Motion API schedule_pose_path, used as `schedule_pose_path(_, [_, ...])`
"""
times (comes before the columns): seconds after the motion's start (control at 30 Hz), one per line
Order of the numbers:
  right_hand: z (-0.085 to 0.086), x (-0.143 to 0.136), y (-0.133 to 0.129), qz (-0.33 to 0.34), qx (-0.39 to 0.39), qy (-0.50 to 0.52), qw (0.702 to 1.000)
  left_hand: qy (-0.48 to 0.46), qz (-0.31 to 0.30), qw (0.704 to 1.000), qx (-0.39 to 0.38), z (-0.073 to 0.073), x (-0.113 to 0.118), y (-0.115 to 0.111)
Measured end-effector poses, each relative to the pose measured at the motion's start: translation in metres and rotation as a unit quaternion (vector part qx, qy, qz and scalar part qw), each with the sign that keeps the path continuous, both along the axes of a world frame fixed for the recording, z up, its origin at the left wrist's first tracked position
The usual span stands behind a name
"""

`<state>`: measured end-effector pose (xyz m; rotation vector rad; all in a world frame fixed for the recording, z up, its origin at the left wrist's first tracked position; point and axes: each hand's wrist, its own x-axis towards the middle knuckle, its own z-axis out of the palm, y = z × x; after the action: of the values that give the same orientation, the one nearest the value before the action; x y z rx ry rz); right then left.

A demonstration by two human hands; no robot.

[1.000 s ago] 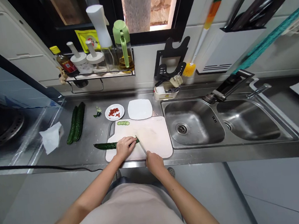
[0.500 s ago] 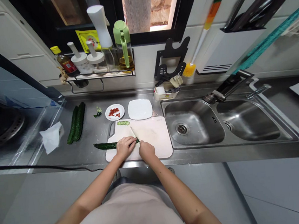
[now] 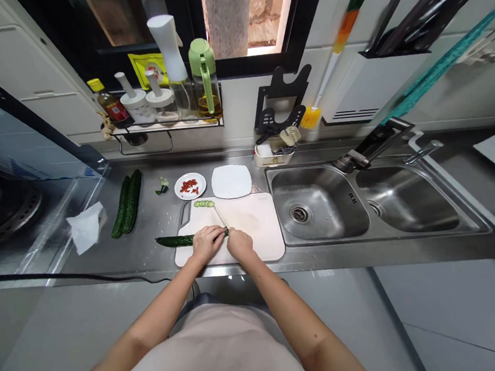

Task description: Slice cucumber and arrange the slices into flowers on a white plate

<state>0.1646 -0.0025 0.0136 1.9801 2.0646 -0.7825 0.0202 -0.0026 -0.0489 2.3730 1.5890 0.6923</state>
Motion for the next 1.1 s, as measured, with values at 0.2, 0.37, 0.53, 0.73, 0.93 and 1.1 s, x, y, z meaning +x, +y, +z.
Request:
schedule_pose_path(0.2, [0.001,0.006,-0.012,0.002,-0.024,-0.021,0.999,-0.001,0.003,1.0,-0.005,0.001,0.0,0.0])
schedule_pose_path(0.37, [0.003,0.013,-0.027,-0.001,-0.025,-0.035,0.999,-0.003,0.001,1.0,-0.012,0.003,0.0,0.0])
schedule_pose_path(0.53, [0.004,0.019,-0.039,-0.006,-0.035,-0.041,0.999,-0.005,0.002,1.0,-0.017,0.003,0.0,0.0])
schedule_pose_path(0.73, [0.005,0.028,-0.055,-0.006,-0.042,-0.044,0.998,-0.007,0.002,1.0,-0.016,0.003,0.0,0.001])
schedule_pose_path(0.93, [0.007,0.037,-0.069,-0.002,-0.046,-0.049,0.998,-0.005,0.009,1.0,-0.012,0.004,0.001,0.0])
schedule_pose_path(1.1, [0.006,0.04,-0.076,-0.007,-0.047,-0.052,0.998,-0.006,0.01,1.0,-0.015,0.005,0.001,-0.001])
